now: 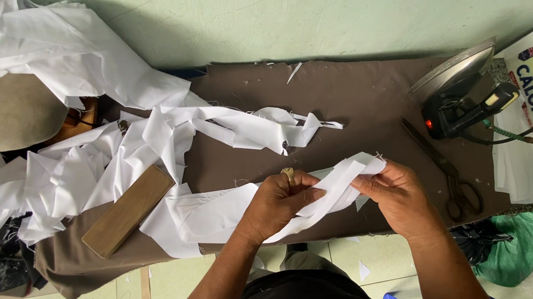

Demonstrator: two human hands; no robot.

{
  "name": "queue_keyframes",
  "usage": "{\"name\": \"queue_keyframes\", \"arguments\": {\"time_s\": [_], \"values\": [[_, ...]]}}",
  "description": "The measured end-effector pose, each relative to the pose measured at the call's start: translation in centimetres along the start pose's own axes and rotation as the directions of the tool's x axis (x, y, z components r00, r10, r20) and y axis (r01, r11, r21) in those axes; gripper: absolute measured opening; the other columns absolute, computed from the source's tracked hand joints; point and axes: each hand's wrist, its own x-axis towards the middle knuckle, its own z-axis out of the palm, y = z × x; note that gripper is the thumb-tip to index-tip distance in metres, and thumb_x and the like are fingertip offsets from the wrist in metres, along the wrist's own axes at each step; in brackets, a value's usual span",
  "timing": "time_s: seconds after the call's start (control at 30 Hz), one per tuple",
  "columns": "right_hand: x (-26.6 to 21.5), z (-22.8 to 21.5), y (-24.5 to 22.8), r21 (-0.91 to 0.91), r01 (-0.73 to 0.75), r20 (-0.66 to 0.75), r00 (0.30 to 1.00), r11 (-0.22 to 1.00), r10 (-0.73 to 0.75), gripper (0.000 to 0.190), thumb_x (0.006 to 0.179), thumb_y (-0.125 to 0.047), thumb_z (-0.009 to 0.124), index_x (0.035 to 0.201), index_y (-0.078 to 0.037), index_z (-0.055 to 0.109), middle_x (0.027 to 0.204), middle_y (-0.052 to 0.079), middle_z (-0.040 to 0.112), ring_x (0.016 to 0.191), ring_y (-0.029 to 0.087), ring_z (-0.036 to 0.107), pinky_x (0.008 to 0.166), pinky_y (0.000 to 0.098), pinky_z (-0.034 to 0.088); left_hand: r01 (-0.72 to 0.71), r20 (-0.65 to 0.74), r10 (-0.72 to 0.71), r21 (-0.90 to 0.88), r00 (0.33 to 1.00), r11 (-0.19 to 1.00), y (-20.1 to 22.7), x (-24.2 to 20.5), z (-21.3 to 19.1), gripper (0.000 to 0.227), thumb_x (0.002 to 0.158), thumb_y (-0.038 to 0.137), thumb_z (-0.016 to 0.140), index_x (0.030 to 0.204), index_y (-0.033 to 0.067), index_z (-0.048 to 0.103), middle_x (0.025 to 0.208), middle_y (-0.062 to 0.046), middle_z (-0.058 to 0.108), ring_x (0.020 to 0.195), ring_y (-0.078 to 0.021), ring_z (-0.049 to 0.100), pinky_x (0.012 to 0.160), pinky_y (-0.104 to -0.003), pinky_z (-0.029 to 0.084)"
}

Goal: The person irons pieces of white fabric on a padded table, uses a wooden block to press down on the seams, and cuts along the edges of the fabric with scissors.

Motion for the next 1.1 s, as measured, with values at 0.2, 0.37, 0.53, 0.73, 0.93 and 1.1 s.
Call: {"name": "queue_keyframes", "arguments": {"time_s": [0.2, 0.37, 0.53, 0.73, 0.93, 1.1], "values": [[0.7, 0.3, -2.1, -0.116, 0.175, 0.044, 0.984, 0.978, -0.171, 0.015, 0.095, -0.004, 0.068, 0.107, 0.003, 0.073, 0.088, 0.021, 0.074, 0.077, 0.026, 0.071, 0.083, 0.0460, 0.061, -0.045, 0.045, 0.036, 0.205, 0.998, 0.978, 1.1, 0.0, -0.1, 0.030, 0.083, 0.021, 0.089, 0.106, 0.0063, 0.077, 0.085, -0.007, 0.077, 0.077, -0.0150, 0.067, 0.080, -0.030, 0.055], [3.1, -1.6, -6.0, -0.151, 0.398, -0.191, 0.886, 0.905, -0.422, 0.033, 0.095, -0.002, 0.073, 0.127, -0.002, 0.067, 0.114, 0.013, 0.072, 0.104, 0.019, 0.068, 0.094, 0.0385, 0.061, 0.057, -0.045, -0.039, 0.509, 0.998, 0.859, -0.6, 0.3, -2.3, 0.027, 0.087, 0.033, 0.081, 0.093, 0.0078, 0.074, 0.079, -0.005, 0.069, 0.072, -0.0178, 0.061, 0.072, -0.033, 0.048], [5.0, -6.8, -7.8, 0.055, 0.508, -0.378, 0.808, 0.860, -0.453, 0.025, 0.094, -0.001, 0.076, 0.118, -0.005, 0.068, 0.113, 0.008, 0.073, 0.110, 0.020, 0.072, 0.105, 0.0309, 0.063, 0.244, -0.041, -0.294, 0.672, 0.955, 0.699, -2.6, -1.8, -4.4, 0.035, 0.095, 0.042, 0.071, 0.088, 0.0105, 0.057, 0.084, 0.000, 0.053, 0.070, -0.0163, 0.041, 0.069, -0.035, 0.035], [5.4, -12.9, 4.3, 0.116, 0.069, -0.556, 0.831, 0.991, 0.008, 0.025, 0.091, -0.008, 0.074, 0.115, -0.014, 0.068, 0.095, 0.003, 0.071, 0.078, 0.020, 0.076, 0.072, 0.0378, 0.069, 0.250, -0.054, -0.271, 0.588, 0.961, 0.769, 2.5, -5.7, -12.4, 0.038, 0.081, 0.022, 0.081, 0.111, -0.0019, 0.076, 0.103, -0.028, 0.075, 0.105, -0.0421, 0.069, 0.098, -0.049, 0.047], [5.0, -12.9, 23.1, -0.363, -0.284, -0.417, 0.901, 0.887, 0.118, 0.020, 0.082, -0.005, 0.082, 0.096, 0.003, 0.072, 0.079, 0.015, 0.064, 0.072, 0.025, 0.060, 0.058, 0.0405, 0.050, 0.528, -0.339, -0.439, 0.725, 0.832, 0.442, -1.9, -5.0, -18.6, 0.049, 0.077, 0.027, 0.087, 0.119, 0.0045, 0.076, 0.117, -0.021, 0.076, 0.119, -0.0403, 0.069, 0.101, -0.050, 0.051], [6.1, -13.2, 26.0, -0.807, -0.334, -0.382, 0.924, 0.486, 0.001, 0.041, 0.081, -0.037, 0.083, 0.108, -0.007, 0.075, 0.108, 0.016, 0.066, 0.102, 0.037, 0.070, 0.088, 0.0457, 0.057, 0.571, -0.483, -0.462, 0.819, 0.744, 0.063, -6.2, -3.7, -18.7, 0.047, 0.078, 0.040, 0.084, 0.121, 0.0236, 0.075, 0.120, -0.006, 0.076, 0.119, -0.0306, 0.070, 0.096, -0.044, 0.055]]}}
